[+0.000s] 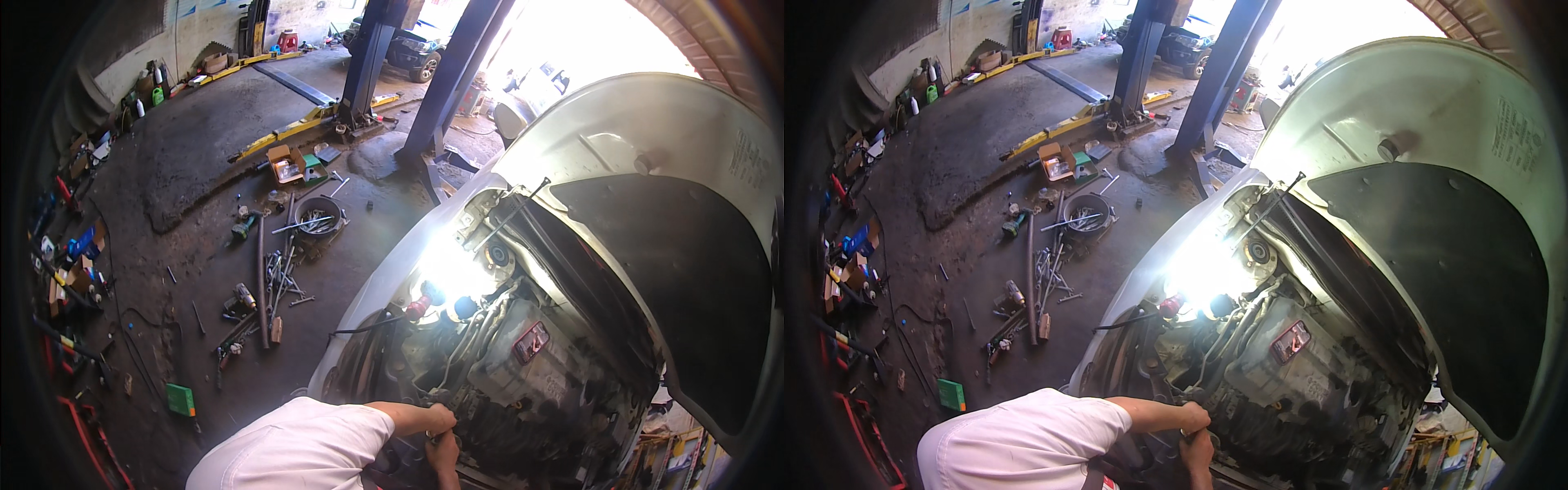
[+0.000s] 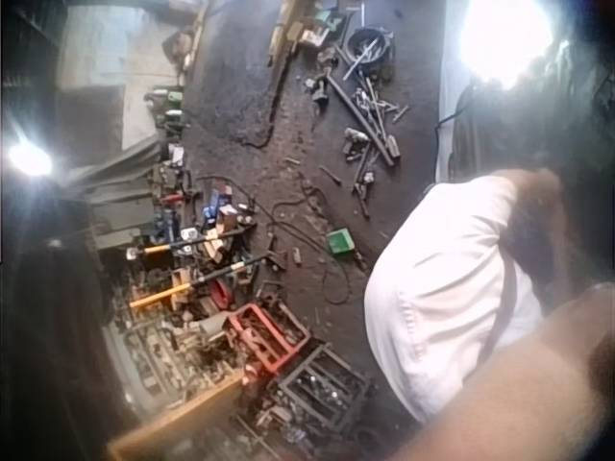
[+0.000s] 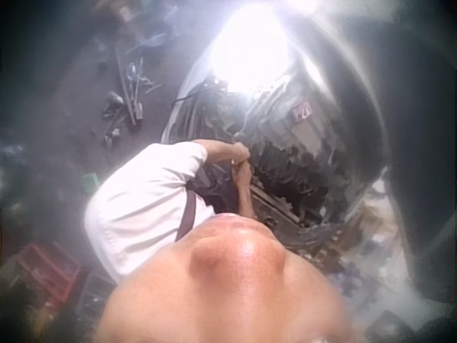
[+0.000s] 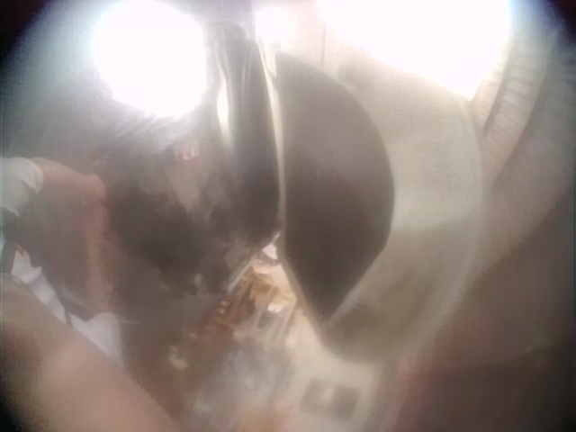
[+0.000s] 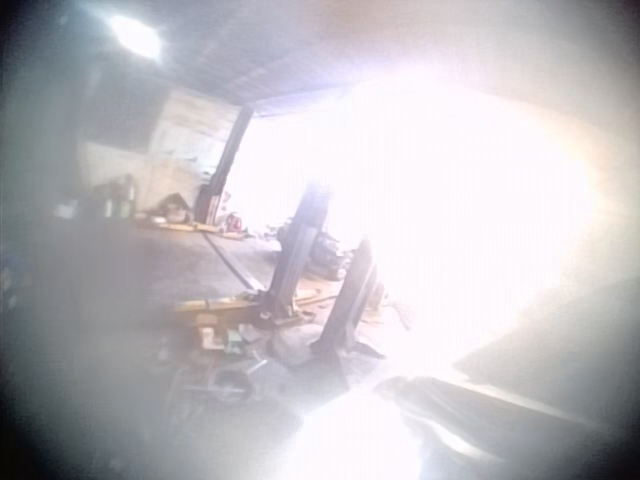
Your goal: The person works on a car engine with the hood open, using a wrench to tighten bolts and a pneumatic impact wrench to secure components. They also retrieve a tool from a nearby workbench and return to the engine bay to continue the repair.
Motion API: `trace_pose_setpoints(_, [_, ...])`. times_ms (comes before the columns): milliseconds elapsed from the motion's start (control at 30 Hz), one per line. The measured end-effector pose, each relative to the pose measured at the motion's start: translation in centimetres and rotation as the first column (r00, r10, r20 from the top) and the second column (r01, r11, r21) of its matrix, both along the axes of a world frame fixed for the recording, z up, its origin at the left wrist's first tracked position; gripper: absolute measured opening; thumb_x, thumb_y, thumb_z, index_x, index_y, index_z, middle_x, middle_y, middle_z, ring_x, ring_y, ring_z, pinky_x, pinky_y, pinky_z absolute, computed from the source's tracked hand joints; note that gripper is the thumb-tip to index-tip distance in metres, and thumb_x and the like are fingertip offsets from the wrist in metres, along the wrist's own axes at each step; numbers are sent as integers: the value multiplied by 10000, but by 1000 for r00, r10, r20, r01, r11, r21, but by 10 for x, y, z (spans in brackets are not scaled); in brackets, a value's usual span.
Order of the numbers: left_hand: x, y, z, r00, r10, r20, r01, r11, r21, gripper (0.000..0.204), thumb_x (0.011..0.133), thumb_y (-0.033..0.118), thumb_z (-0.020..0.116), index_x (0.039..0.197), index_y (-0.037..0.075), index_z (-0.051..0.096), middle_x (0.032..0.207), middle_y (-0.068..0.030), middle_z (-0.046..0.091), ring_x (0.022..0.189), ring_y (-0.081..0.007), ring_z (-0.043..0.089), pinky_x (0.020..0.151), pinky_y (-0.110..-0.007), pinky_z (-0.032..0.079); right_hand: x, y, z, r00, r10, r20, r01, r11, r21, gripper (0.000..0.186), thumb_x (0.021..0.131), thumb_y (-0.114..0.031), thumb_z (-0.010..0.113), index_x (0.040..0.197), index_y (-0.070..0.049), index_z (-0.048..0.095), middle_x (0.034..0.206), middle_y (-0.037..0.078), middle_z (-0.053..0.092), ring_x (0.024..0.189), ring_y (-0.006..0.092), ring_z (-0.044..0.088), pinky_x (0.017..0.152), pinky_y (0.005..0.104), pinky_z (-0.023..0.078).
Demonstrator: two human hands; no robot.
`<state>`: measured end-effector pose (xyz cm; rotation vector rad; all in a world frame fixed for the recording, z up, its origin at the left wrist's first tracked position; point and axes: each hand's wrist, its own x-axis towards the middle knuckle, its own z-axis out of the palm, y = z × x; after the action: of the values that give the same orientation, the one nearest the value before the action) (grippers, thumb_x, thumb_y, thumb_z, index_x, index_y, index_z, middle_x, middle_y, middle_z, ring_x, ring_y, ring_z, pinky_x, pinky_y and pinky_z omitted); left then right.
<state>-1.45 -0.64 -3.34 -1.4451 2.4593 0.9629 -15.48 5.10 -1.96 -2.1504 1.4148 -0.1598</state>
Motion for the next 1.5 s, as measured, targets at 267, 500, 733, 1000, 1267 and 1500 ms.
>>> trace_pose_setpoints(267, [-2, 1, -4, 1000, -3, 11, 4, 1000, -27, 400, 686, 163, 807, 1081, 136, 752, 1108, -104, 726, 1056, -292, 692, 852, -420, 564, 3, -11, -4, 991, 89, -102, -91, 996, -16, 335, 770, -199, 710, 1050, -37, 622, 972, 218, 680, 946, 441, 646, 790, 521, 525])
trace_pose_setpoints(500, [-1, 0, 0, 999, -26, 35, 26, 1000, 5, 388, 687, 170, 814, 1068, 135, 754, 1098, -91, 729, 1044, -283, 694, 835, -427, 567, 0, -13, -5, 986, 153, -68, -157, 986, -58, 328, 765, -206, 720, 1046, -55, 642, 977, 203, 681, 932, 424, 651, 785, 509, 531])
trace_pose_setpoints(733, [-2, 0, 1, 997, -38, 63, 37, 999, 23, 428, 702, 233, 829, 1110, 138, 739, 1140, -91, 716, 1074, -284, 681, 847, -440, 558, -2, -17, -3, 981, 180, -78, -182, 983, -20, 327, 769, -217, 726, 1043, -52, 664, 983, 197, 676, 955, 408, 646, 805, 495, 528])
trace_pose_setpoints(1000, [0, -4, 1, 997, -62, 51, 59, 996, 60, 460, 707, 283, 857, 1124, 130, 736, 1124, -88, 722, 1072, -286, 680, 845, -436, 558, -7, -25, -5, 962, 256, -92, -258, 966, -7, 351, 766, -227, 734, 1072, -67, 667, 1025, 186, 671, 980, 391, 641, 835, 480, 527])
trace_pose_setpoints(1267, [0, -4, 3, 997, -62, 36, 59, 995, 86, 442, 735, 284, 857, 1131, 131, 734, 1134, -86, 723, 1088, -287, 677, 856, -434, 555, -10, -28, -1, 952, 287, -108, -286, 958, 23, 385, 772, -219, 739, 1116, -72, 651, 1062, 185, 662, 1020, 385, 635, 858, 474, 527])
trace_pose_setpoints(1500, [-2, -4, -1, 997, -61, 48, 57, 995, 81, 458, 727, 278, 860, 1148, 150, 729, 1160, -82, 715, 1099, -285, 673, 870, -437, 548, -9, -29, 3, 943, 317, -107, -317, 948, 14, 395, 755, -207, 768, 1112, -87, 649, 1055, 178, 664, 1002, 382, 642, 838, 477, 532])
